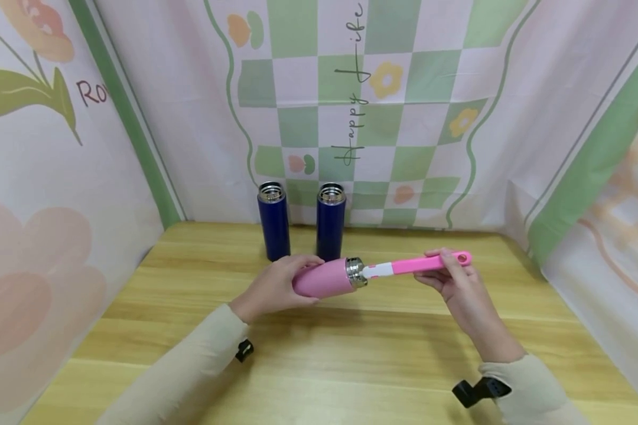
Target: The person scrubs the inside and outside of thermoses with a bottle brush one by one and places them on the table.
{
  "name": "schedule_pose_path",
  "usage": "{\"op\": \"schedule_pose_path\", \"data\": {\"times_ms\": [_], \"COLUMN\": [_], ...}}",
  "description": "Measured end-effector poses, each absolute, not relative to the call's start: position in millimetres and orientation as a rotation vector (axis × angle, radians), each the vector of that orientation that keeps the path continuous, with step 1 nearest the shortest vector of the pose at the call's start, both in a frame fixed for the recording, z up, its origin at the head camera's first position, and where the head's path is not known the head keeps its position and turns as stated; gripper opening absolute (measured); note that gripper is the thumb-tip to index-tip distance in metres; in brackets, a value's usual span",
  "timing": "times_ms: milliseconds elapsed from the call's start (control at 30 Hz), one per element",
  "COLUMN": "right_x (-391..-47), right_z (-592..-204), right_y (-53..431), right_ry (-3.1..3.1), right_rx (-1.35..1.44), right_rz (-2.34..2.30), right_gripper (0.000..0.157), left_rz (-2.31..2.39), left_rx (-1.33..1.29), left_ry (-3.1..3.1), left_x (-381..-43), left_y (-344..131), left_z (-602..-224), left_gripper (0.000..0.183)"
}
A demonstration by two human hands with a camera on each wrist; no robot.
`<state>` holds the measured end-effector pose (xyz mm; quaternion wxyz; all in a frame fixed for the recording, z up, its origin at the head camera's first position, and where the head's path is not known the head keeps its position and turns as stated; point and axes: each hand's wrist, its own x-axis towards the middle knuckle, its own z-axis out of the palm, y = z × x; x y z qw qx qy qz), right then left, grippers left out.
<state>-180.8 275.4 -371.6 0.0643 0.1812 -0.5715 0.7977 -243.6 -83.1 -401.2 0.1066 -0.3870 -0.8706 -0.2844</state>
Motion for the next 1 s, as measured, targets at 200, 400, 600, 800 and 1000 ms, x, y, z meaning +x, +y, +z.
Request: {"op": "schedule_pose_path", "data": {"times_ms": [200,400,600,800,1000], "right_x": [-179,-179,-178,-176,-175], "right_z": [-365,-360,-357,-354,-351], "right_y": [282,291,300,304,306], "right_ry": [-1.743,-1.726,-1.712,-1.715,-1.705], "right_rx": [0.546,0.545,0.530,0.507,0.475], "right_rz": [2.393,2.412,2.434,2.442,2.455], "right_gripper": [0.036,0.035,0.035,0.034,0.033], "left_rz": [-0.723,-0.681,-0.629,-0.636,-0.605], "left_rx": [-1.133,-1.120,-1.097,-1.100,-1.082], "left_ry": [-2.581,-2.583,-2.584,-2.560,-2.543], "left_x": [-242,-241,-241,-240,-240], "left_y": [-88,-92,-95,-92,-93], "left_z": [-401,-400,-400,-398,-398], "left_gripper": [0.067,0.069,0.070,0.070,0.069]}}
